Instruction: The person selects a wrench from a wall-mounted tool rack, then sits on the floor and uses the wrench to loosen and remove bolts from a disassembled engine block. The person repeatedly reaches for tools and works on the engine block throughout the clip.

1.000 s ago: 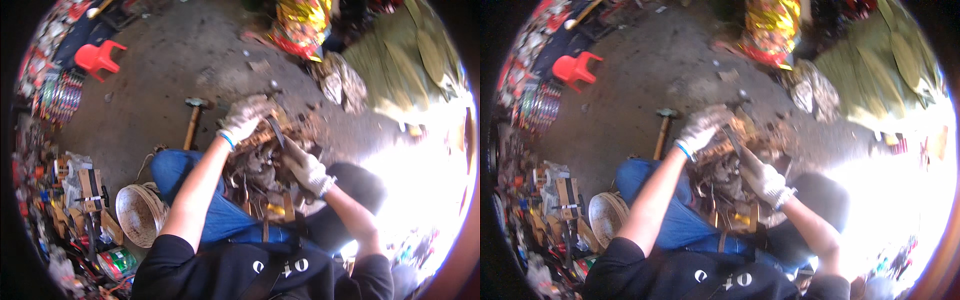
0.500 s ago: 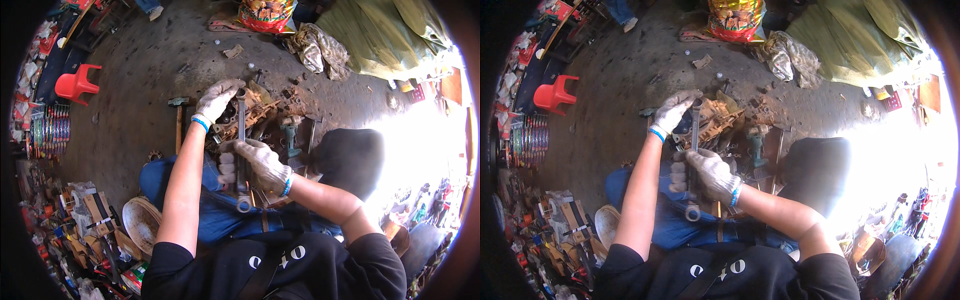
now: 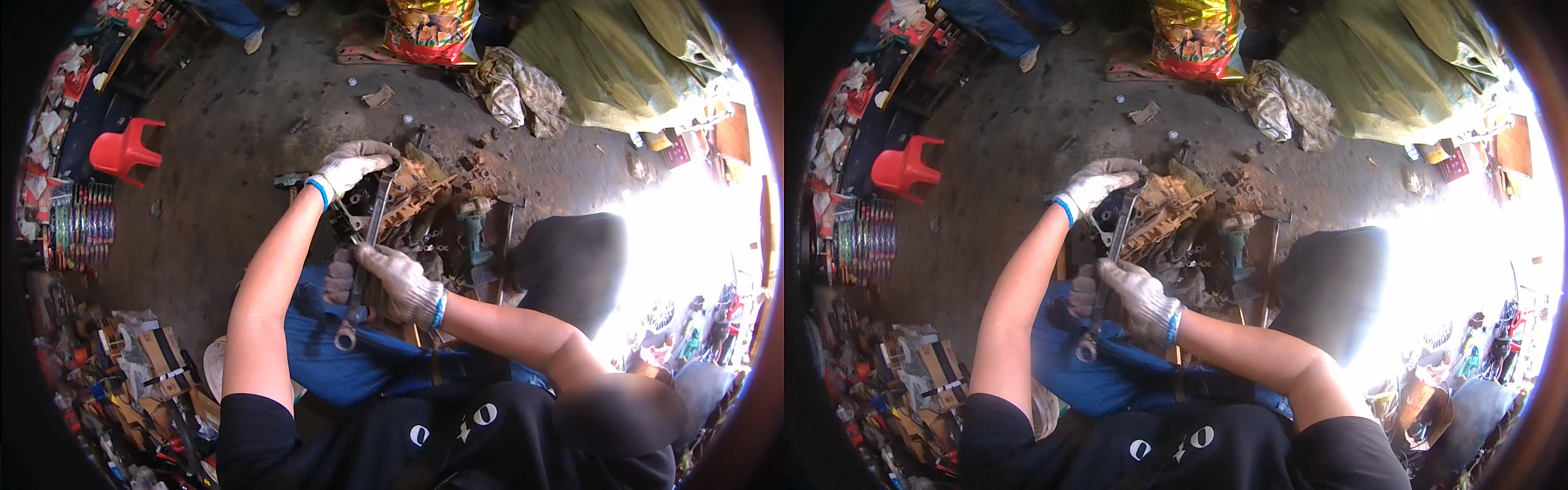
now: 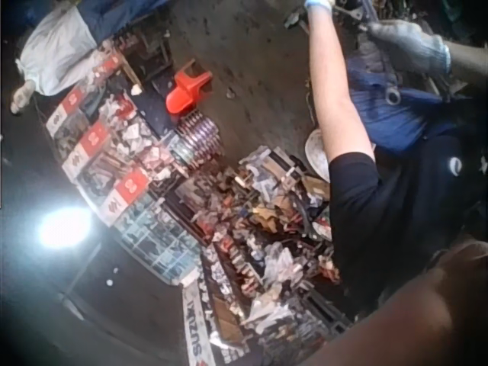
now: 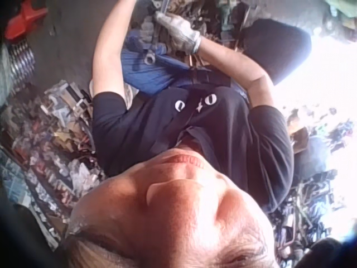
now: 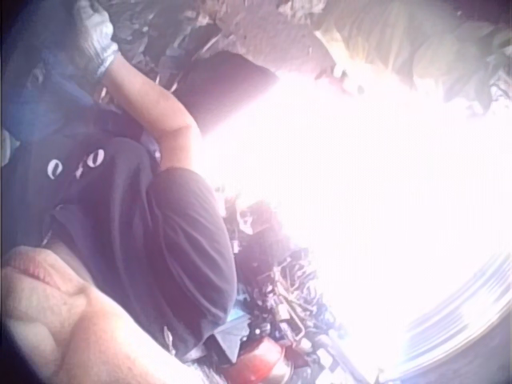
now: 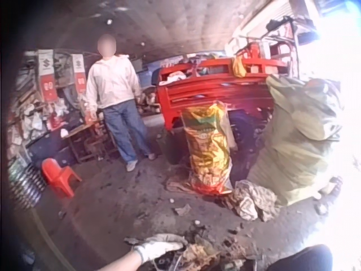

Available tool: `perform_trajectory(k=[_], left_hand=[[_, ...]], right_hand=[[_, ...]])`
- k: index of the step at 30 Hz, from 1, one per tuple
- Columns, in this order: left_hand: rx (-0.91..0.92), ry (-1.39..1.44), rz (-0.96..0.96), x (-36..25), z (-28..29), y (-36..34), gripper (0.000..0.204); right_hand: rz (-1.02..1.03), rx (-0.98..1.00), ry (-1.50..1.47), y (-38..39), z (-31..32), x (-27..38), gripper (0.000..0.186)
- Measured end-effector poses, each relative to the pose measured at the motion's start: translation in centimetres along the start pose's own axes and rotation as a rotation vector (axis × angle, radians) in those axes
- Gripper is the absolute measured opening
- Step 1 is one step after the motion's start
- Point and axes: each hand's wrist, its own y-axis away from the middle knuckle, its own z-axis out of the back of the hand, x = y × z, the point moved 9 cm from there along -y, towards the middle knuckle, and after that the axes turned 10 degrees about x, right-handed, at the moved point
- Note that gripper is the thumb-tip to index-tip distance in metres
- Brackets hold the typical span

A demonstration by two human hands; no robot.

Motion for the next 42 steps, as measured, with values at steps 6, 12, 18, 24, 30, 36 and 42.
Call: perform_trajectory(k=[6, 12, 18, 24, 30, 36, 42], left_hand=[[0.002, -0.02, -0.031, 0.6, -1.2, -0.1, 0.031], [0.02, -0.15, -0.12, -0.2, -1.6, 0.5, 0.034], [0.0, -0.085, -0.235, -0.2, -1.3, 0.8, 0.037], [-0.041, -0.08, -0.297, 0.6, -0.4, 0.9, 0.037], [0.006, 0.134, -0.317, 0.8, -0.1, 2.1, 0.049], [-0.123, -0.32, -0.305, 0.2, -0.2, 2.9, 0.049], [-0.109, -0.216, -0.27, 0.6, -0.4, 2.9, 0.046]], right_hand=[[-0.037, -0.141, 0.062, 2.4, 0.0, 0.6, 0.032], [-0.093, -0.037, 0.166, 3.2, 0.4, 1.0, 0.036], [-0.043, -0.21, 0.178, 5.6, 4.6, 2.3, 0.049], [-0.109, -0.042, 0.122, 5.4, 4.3, 3.9, 0.043], [-0.094, -0.384, 0.687, 7.3, 6.4, 6.7, 0.039], [0.109, -0.676, 1.292, 8.9, 6.1, 10.3, 0.047], [0.008, -0.721, 1.564, 9.5, 6.1, 11.3, 0.047]])
